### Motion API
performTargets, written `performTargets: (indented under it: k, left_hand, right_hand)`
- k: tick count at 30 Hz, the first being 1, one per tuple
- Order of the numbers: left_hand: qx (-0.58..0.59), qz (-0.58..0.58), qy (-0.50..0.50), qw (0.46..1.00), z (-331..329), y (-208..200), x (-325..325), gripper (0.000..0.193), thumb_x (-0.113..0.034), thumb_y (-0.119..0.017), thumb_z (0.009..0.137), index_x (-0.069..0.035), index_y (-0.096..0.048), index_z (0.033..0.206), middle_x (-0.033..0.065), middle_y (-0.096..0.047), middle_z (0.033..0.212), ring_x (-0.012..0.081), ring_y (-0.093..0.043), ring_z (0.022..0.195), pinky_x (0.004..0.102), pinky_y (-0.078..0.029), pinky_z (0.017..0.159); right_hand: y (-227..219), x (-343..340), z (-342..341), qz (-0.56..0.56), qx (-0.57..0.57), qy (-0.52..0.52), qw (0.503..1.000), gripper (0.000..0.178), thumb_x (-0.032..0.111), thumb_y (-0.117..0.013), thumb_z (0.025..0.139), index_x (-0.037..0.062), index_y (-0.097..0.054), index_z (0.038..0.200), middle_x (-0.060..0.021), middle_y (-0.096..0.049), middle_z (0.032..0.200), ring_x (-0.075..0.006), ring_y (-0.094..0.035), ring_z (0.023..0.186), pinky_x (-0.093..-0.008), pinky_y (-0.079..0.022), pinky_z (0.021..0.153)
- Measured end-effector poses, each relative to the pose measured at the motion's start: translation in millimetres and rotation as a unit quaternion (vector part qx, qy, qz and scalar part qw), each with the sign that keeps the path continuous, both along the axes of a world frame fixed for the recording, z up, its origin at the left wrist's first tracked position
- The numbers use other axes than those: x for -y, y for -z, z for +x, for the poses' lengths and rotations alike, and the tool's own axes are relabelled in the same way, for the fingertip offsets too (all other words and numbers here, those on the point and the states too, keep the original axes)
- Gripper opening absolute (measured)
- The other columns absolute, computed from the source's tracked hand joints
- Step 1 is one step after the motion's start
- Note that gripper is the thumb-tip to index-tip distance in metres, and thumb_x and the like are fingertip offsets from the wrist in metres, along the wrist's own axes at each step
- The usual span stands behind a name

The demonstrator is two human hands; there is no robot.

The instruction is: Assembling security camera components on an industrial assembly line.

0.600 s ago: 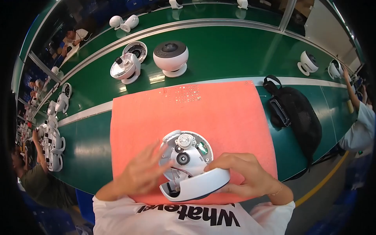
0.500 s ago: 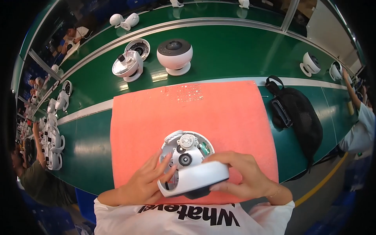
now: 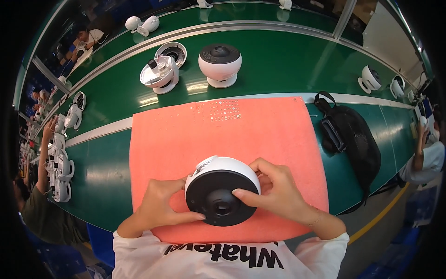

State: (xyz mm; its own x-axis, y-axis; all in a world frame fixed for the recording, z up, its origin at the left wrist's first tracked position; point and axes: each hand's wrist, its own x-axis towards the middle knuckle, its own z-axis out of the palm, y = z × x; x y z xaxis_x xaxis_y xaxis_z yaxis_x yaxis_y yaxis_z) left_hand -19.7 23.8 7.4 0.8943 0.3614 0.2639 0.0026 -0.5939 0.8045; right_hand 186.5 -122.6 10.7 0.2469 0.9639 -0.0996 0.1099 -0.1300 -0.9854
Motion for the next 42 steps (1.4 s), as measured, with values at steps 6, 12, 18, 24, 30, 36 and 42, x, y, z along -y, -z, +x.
performTargets:
  k: [6,12,18,24,30,36,42]
  left_hand:
    - [-0.103,0.138,-0.078,0.982,-10,1,-13,0.055,-0.052,-0.071,0.066,0.001,-0.058,0.060,0.0087,-0.049,0.042,0.0224,-0.050,0.035,0.0317,-0.041,0.038]
    - [-0.252,0.219,-0.021,0.942,-13,-10,-26,0.055,-0.054,-0.069,0.065,0.000,-0.060,0.058,0.0102,-0.049,0.043,0.0249,-0.053,0.042,0.0323,-0.042,0.044]
    - [-0.285,0.196,-0.016,0.938,-22,-16,-31,0.058,-0.060,-0.064,0.066,-0.002,-0.061,0.057,0.0090,-0.047,0.042,0.0257,-0.048,0.039,0.0341,-0.037,0.043]
    - [-0.229,0.212,-0.013,0.950,-36,-11,-37,0.062,-0.062,-0.061,0.069,-0.002,-0.058,0.052,0.0095,-0.043,0.038,0.0255,-0.045,0.034,0.0338,-0.035,0.037]
    - [-0.264,0.206,-0.026,0.942,-50,-15,-41,0.055,-0.056,-0.066,0.064,-0.002,-0.059,0.055,0.0085,-0.043,0.039,0.0258,-0.045,0.036,0.0337,-0.036,0.040]
    - [-0.219,0.232,-0.030,0.947,-61,-7,-48,0.059,-0.059,-0.062,0.068,-0.003,-0.057,0.051,0.0097,-0.045,0.039,0.0258,-0.048,0.035,0.0334,-0.035,0.037]
    - [-0.431,0.245,0.009,0.868,-64,-30,-57,0.056,-0.057,-0.059,0.072,-0.002,-0.062,0.065,0.0127,-0.051,0.047,0.0277,-0.052,0.043,0.0342,-0.040,0.045]
  right_hand:
    - [-8,-23,-2,0.003,0.285,-0.013,0.958,0.035,0.025,-0.064,0.080,0.0002,-0.052,0.059,-0.0102,-0.050,0.049,-0.0181,-0.052,0.044,-0.0279,-0.038,0.042]
    - [5,-42,-8,-0.004,0.394,-0.058,0.917,0.045,0.033,-0.045,0.090,0.0049,-0.053,0.056,-0.0130,-0.049,0.049,-0.0303,-0.050,0.046,-0.0392,-0.037,0.045]
    - [6,-47,-15,-0.010,0.447,-0.093,0.890,0.043,0.035,-0.046,0.090,0.0055,-0.054,0.059,-0.0118,-0.050,0.051,-0.0308,-0.050,0.047,-0.0404,-0.038,0.046]
    - [-18,-49,-50,0.202,0.514,-0.052,0.832,0.049,0.044,-0.072,0.065,0.0058,-0.061,0.094,-0.0067,-0.055,0.092,-0.0236,-0.054,0.079,-0.0366,-0.041,0.069]
    - [-28,-47,-73,0.143,0.441,-0.203,0.862,0.038,0.018,-0.066,0.071,0.0092,-0.061,0.108,-0.0079,-0.055,0.107,-0.0249,-0.051,0.100,-0.0372,-0.037,0.082]
    - [-29,-61,-83,0.150,0.349,-0.335,0.862,0.052,0.015,-0.060,0.079,0.0083,-0.046,0.129,-0.0136,-0.047,0.127,-0.0277,-0.044,0.119,-0.0444,-0.028,0.098]
    - [-11,-71,-80,0.127,0.336,-0.094,0.928,0.058,0.024,-0.061,0.081,0.0026,-0.039,0.130,-0.0214,-0.045,0.125,-0.0345,-0.048,0.112,-0.0388,-0.040,0.091]
